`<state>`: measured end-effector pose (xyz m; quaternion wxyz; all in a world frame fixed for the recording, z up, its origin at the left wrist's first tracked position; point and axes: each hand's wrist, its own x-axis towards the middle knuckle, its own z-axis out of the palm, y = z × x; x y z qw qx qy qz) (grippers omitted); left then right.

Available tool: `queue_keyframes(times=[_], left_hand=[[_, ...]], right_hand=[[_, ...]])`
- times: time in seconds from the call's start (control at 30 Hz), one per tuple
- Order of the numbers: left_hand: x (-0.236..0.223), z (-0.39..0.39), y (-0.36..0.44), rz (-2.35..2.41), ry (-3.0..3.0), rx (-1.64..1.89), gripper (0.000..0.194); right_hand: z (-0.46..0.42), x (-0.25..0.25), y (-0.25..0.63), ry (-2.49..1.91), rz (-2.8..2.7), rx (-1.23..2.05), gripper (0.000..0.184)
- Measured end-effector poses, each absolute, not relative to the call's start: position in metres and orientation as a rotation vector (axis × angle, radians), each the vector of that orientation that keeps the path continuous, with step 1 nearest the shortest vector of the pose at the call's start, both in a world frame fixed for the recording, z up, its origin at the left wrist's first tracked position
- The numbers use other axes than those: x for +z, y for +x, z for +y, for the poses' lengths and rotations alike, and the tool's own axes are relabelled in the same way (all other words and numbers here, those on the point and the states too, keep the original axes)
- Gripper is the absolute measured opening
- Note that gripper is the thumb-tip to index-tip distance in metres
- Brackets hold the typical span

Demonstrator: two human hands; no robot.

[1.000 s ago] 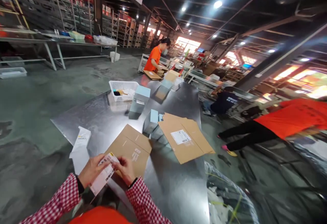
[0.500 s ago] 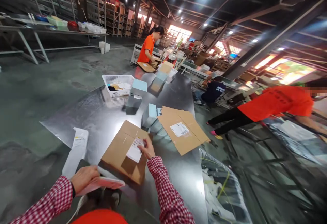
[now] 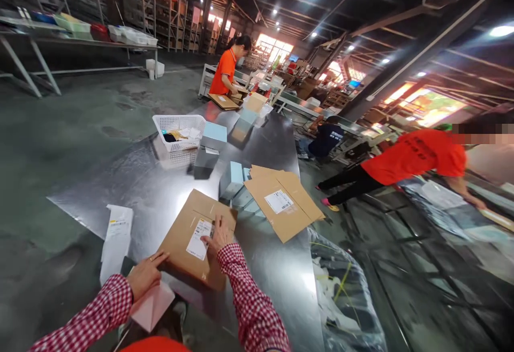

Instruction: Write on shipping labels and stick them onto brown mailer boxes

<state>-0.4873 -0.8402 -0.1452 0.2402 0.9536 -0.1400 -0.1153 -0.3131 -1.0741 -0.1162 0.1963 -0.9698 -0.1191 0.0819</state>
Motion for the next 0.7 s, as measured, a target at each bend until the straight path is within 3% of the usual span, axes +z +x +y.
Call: queue_keyframes(times=[0.2,0.43,0.57,0.7], left_hand=[[-0.15,-0.841,-0.487,-0.356,2.609,-0.363,0.021],[-0.168,-0.834,-0.48,-0.146,2.498,-0.161,0.029],[-0.184,-0.829,-0.476,-0.07,2.413,-0.097,0.033],[-0.197,-0.819,-0.482,0.058,2.153,-0.088,0.047]], right_hand=[[-1.052,-0.142,-0.35,-2.78,-0.759,0.253,0.061],[-1.115,-0.143,-0.337,-2.655,0.421,0.046,0.057],[-1.115,-0.143,-0.353,-2.564,0.453,-0.001,0.045],[-1.097,-0.128,-0.368,-2.427,0.327,-0.186,0.055]])
